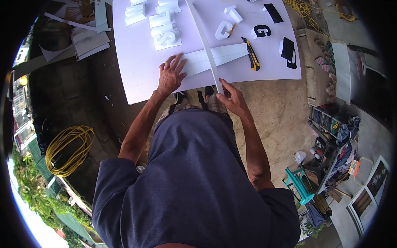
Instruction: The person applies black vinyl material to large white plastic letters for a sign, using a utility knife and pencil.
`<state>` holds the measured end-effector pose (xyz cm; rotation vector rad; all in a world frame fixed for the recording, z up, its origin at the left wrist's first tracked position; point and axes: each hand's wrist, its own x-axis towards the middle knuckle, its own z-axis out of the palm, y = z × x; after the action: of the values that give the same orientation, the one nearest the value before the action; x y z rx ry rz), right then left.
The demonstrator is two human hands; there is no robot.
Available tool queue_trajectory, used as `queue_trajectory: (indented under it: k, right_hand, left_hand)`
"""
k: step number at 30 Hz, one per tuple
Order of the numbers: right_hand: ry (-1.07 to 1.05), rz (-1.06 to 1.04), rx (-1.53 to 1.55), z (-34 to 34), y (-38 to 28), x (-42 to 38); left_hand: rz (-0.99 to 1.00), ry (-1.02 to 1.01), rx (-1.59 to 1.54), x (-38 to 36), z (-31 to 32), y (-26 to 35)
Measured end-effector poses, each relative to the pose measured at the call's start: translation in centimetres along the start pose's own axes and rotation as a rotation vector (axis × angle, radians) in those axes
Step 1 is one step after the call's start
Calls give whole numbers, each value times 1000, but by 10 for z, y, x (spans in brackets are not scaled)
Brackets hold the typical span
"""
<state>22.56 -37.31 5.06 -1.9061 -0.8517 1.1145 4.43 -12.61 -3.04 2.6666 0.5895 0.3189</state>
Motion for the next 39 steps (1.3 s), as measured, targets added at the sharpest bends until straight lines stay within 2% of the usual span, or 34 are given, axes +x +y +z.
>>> queue_trajectory:
  k: [1, 4, 8, 10, 11, 13, 15, 17, 19, 20, 21, 22, 23, 25, 27, 29, 31, 33, 35, 39]
  right_hand:
    - [2, 8, 5, 5, 6, -2]
    - [114, -135, -342, 32, 39, -12]
    - [158, -128, -327, 54, 43, -25]
    - [271, -265, -394, 65, 53, -28]
    - [275, -256, -390, 67, 48, -30]
    - [216, -31, -212, 70, 37, -32]
    - [235, -13, -124, 74, 39, -35]
    - [253, -2, -36, 77, 41, -38]
    - [230, 320, 376, 75, 42, -43]
    - [233, 316, 376, 74, 51, -45]
    - [195, 273, 533, 75, 65, -48]
    - [155, 225, 689, 76, 78, -51]
    - [157, 221, 688, 76, 84, -54]
    - [189, 187, 905, 77, 91, -64]
    - [167, 162, 965, 75, 93, -75]
    - [141, 134, 1026, 70, 93, -83]
    - [144, 88, 1068, 62, 93, -85]
    - [122, 67, 1041, 51, 94, -82]
    - [143, 15, 1030, 40, 89, -76]
    - [150, 14, 973, 21, 86, -55]
  left_hand:
    - [11, 5, -1, 4, 3, 0]
    - [32, 2, -3, 15, 8, 2]
    - [43, -4, -14, 22, 12, 0]
    - [60, 13, -13, 23, 13, -2]
    - [65, 5, -16, 23, 14, -4]
    - [35, -7, -62, 22, 14, -6]
    - [-2, -56, -75, 28, -6, 9]
    - [-231, -298, -1, 36, -22, 24]
    - [-233, -243, -113, 26, -5, 15]
    - [-239, -192, -227, 21, 2, 12]
    - [-235, -191, -227, 19, 1, 15]
    - [-321, -208, -331, 14, -2, 18]
    - [-410, -225, -435, 8, -6, 23]
    - [-402, -172, -430, -4, -19, 31]
    - [-417, -169, -445, -17, -37, 39]
    - [-423, -121, -459, -33, -56, 44]
    - [-528, -4, -558, -50, -80, 47]
    - [-739, 116, -823, -73, -101, 46]
    - [-791, 396, -1153, -101, -112, 42]
    - [-905, 829, -1426, -148, -97, 26]
